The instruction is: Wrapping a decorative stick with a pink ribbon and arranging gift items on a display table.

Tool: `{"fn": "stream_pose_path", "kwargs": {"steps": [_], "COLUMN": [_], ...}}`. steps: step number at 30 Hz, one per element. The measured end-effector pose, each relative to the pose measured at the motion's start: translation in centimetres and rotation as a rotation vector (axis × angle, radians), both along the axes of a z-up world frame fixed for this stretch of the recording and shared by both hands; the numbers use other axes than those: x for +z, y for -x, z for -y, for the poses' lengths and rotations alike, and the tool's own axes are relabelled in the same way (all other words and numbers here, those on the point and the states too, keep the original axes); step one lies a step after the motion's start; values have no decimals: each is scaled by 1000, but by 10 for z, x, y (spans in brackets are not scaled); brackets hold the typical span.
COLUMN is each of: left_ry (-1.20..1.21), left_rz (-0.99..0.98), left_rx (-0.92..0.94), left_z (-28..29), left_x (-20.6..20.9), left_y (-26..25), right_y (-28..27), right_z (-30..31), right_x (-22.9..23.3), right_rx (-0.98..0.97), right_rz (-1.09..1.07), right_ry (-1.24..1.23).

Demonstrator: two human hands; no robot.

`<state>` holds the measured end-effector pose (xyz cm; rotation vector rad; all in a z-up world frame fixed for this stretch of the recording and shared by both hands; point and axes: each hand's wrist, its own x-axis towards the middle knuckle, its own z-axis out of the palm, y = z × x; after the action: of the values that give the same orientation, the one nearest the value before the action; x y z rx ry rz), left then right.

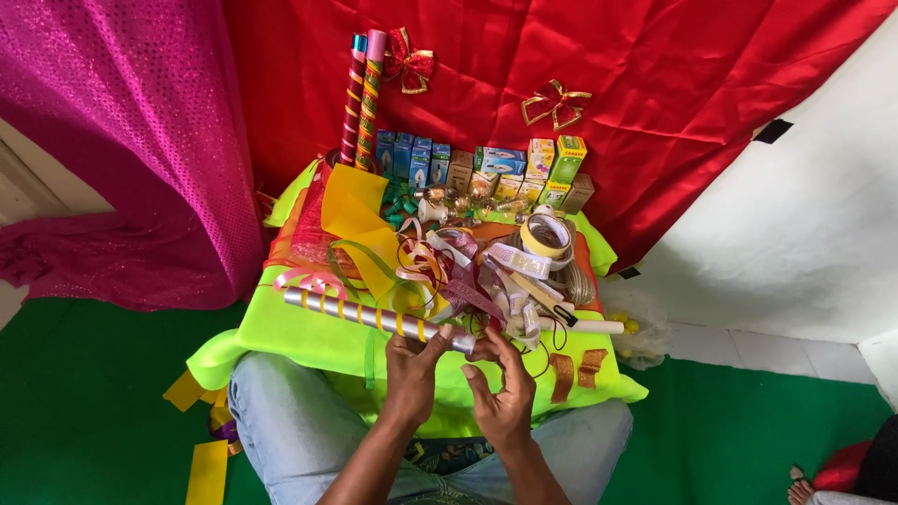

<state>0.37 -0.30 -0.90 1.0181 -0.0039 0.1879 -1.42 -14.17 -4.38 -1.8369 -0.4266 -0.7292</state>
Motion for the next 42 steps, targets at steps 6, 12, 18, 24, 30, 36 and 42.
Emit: {"fn": "stream_pose_path", "kwargs": {"steps": [6, 12, 18, 24, 30, 36, 42], "left_ry": [-30, -120, -389, -85, 453, 280, 19], "left_rz": [-1, 99, 37, 223, 111, -1, 57], "left_rx": [16, -4, -22, -58, -151, -86, -165], "left_z": [0, 1, -3, -13, -31, -23, -7], "left_x": [-3, -5, -15, 19, 15, 3, 0], "left_y": [-1, 0, -3, -6, -38, -34, -22], "right_y": [-4, -3, -5, 4, 0, 7, -6], "right_z": [1, 1, 1, 1, -6, -7, -6], "right_x": [18, 25, 14, -5, -21, 9, -3], "right_rx": [-70, 25, 18, 29, 151, 85, 104], "right_rz": [247, 247, 299, -179, -434, -480, -119], "right_ry": [123, 195, 182, -243, -501, 112, 376]}}
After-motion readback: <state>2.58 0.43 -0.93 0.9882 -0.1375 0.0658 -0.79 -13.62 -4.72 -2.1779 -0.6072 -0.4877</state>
